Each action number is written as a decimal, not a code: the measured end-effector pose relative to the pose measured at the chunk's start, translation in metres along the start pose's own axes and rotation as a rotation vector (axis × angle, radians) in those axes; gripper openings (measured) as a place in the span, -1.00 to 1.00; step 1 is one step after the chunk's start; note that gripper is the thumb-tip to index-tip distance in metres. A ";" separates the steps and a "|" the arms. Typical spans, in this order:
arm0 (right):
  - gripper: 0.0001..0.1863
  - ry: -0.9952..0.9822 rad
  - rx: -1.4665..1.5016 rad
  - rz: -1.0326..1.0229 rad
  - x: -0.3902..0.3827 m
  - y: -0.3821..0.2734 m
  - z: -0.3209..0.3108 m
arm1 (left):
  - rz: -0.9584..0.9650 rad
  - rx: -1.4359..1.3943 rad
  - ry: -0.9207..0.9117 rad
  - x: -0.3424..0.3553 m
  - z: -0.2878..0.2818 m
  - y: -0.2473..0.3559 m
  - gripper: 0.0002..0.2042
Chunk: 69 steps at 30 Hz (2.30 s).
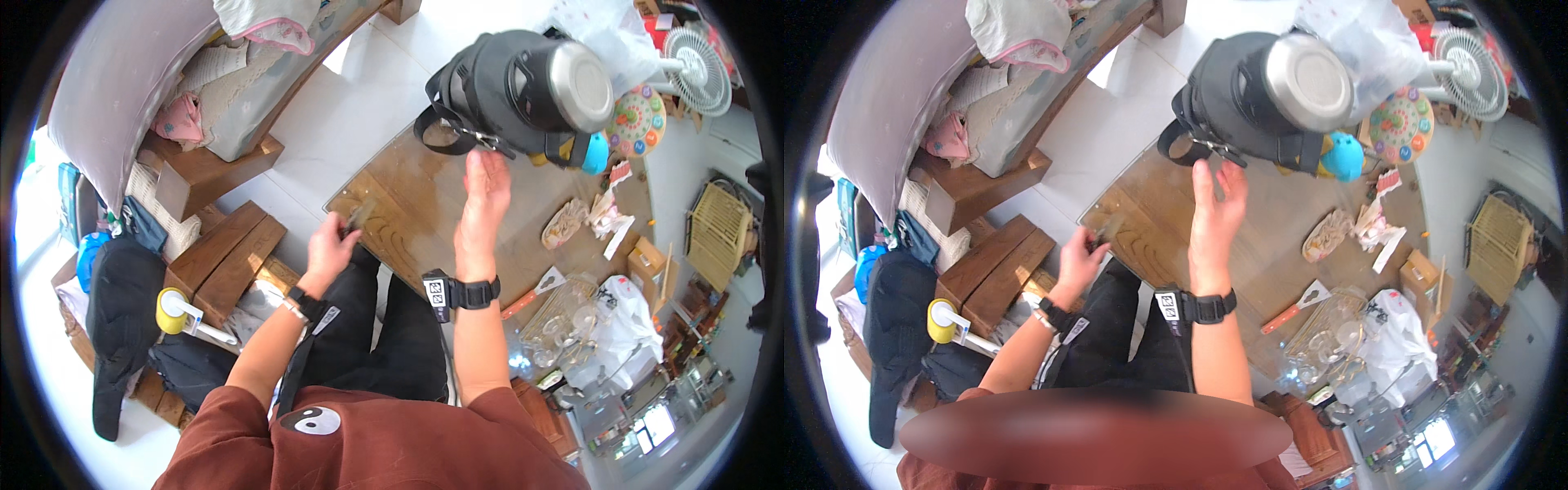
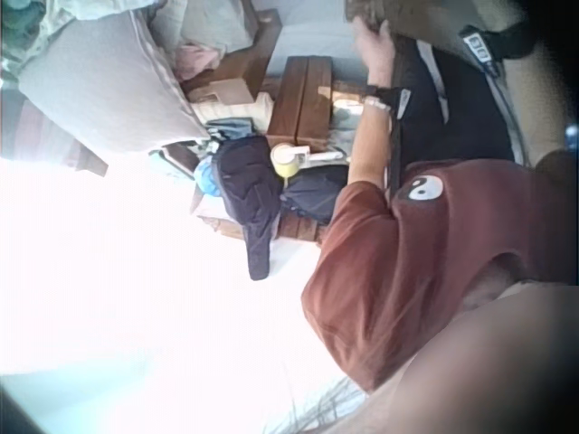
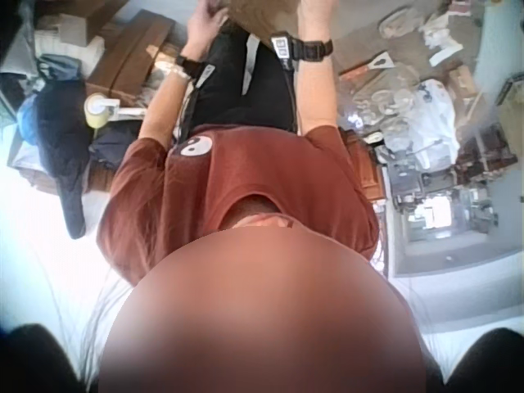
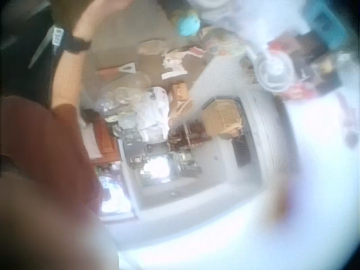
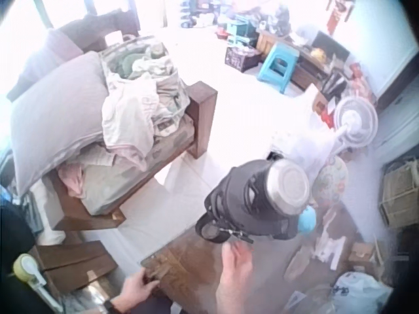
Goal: The person cleans a cluttered wooden table by wiping it with a cloth, scraping debris with a putty knife, and gathering trash into a plastic bag. They move items like a vacuum cleaner and a glass stand to access the surface, then continue wiping and collecting waste.
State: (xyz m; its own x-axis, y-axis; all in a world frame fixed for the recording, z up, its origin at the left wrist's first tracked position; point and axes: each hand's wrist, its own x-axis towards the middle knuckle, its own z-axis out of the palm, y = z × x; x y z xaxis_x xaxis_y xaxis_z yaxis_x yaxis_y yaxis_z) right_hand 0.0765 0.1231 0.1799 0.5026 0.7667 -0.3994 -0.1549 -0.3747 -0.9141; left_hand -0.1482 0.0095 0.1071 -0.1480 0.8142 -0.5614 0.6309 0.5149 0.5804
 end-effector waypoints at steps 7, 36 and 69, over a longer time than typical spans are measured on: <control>-0.49 0.187 -0.024 0.032 0.027 -0.028 0.037 | -0.148 -0.138 0.172 -0.011 -0.039 -0.059 -0.69; -0.34 -0.250 -0.357 0.082 -0.111 0.087 -0.250 | -0.058 -1.017 -0.257 0.014 -0.015 0.045 -0.74; -0.48 -0.760 -0.041 -0.001 -0.142 0.097 -0.155 | -0.214 -1.258 -0.407 -0.061 -0.094 0.030 -0.48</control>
State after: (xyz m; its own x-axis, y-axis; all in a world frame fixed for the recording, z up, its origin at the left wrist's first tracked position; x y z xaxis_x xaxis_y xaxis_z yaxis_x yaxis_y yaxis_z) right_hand 0.1222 -0.1029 0.1584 -0.2234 0.9097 -0.3501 -0.1153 -0.3813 -0.9172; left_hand -0.1922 0.0005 0.2143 0.2195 0.6629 -0.7158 -0.5335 0.6958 0.4808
